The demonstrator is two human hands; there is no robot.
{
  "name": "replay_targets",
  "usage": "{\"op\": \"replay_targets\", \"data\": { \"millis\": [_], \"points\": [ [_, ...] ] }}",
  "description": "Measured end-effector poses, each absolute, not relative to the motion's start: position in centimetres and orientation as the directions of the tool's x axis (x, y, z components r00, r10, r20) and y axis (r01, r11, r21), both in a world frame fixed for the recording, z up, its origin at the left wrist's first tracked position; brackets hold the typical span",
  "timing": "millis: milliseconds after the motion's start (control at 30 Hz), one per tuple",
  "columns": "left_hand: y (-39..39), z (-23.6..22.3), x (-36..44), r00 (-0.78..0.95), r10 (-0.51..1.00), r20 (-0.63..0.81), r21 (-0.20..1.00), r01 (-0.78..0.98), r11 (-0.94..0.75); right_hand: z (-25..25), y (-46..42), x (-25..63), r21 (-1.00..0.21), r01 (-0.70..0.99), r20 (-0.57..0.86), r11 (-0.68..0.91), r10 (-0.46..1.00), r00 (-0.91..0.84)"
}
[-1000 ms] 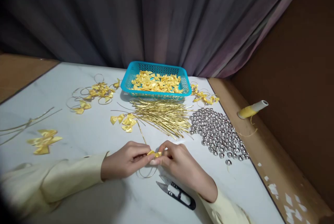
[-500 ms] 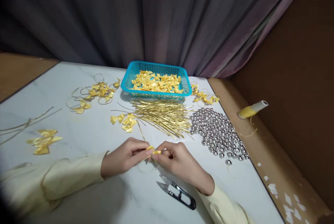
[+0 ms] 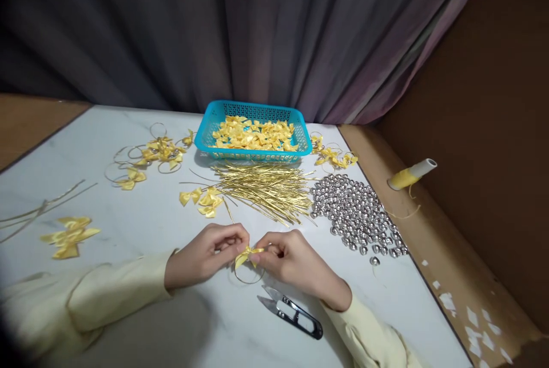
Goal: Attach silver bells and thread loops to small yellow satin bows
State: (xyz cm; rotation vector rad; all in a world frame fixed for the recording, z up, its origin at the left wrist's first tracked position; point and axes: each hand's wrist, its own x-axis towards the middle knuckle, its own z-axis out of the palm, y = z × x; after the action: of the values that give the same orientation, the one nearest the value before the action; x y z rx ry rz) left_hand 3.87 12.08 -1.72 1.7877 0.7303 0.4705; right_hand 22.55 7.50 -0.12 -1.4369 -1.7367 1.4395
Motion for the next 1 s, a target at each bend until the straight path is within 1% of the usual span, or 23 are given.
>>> {"op": "replay_targets", "data": {
  "millis": [100,200,300,333,400,467,567,733,833,1000],
  "points": [
    [12.1,-1.9,3.7,0.742,0.670,-0.012,0.938,0.241,-0.250,-0.3,7.5,22.7,-0.907,0.409,-0.255,-0.100,0.903,-0.346],
    [12.0,-1.8,3.4,0.716,0.692,0.092,0.899,0.239,-0.367,-0.6,7.6,22.9,-0.915,0.383,-0.264,-0.124,0.903,-0.340],
    [12.0,-0.9,3.3,0.682,0.688,0.250,0.777,0.283,-0.562,-0.7,7.7,23.0,-0.926,0.350,-0.269,-0.142,0.900,-0.344],
    [12.0,-0.5,3.4,0.686,0.671,0.281,0.729,0.302,-0.614,-0.7,7.8,23.1,-0.929,0.342,-0.266,-0.143,0.899,-0.347],
    [12.1,0.6,3.5,0.724,0.636,0.268,0.637,0.362,-0.681,-0.6,7.8,23.1,-0.933,0.331,-0.263,-0.143,0.898,-0.352],
    [12.1,1.5,3.7,0.760,0.617,0.202,0.562,0.426,-0.709,-0.3,7.8,23.0,-0.933,0.330,-0.264,-0.144,0.897,-0.354],
    [11.9,2.2,3.8,0.783,0.602,0.154,0.491,0.468,-0.734,0.0,7.7,23.0,-0.934,0.321,-0.273,-0.159,0.896,-0.350],
    [11.0,2.2,3.6,0.783,0.605,0.145,0.420,0.505,-0.754,0.0,7.4,23.0,-0.941,0.283,-0.285,-0.186,0.887,-0.364],
    [10.8,2.3,3.6,0.765,0.627,0.146,0.400,0.534,-0.745,-0.2,7.4,23.0,-0.945,0.268,-0.279,-0.187,0.888,-0.365],
    [10.8,2.4,3.5,0.741,0.654,0.151,0.361,0.575,-0.734,-0.2,7.5,22.9,-0.938,0.285,-0.295,-0.197,0.885,-0.361]
  ]
}}
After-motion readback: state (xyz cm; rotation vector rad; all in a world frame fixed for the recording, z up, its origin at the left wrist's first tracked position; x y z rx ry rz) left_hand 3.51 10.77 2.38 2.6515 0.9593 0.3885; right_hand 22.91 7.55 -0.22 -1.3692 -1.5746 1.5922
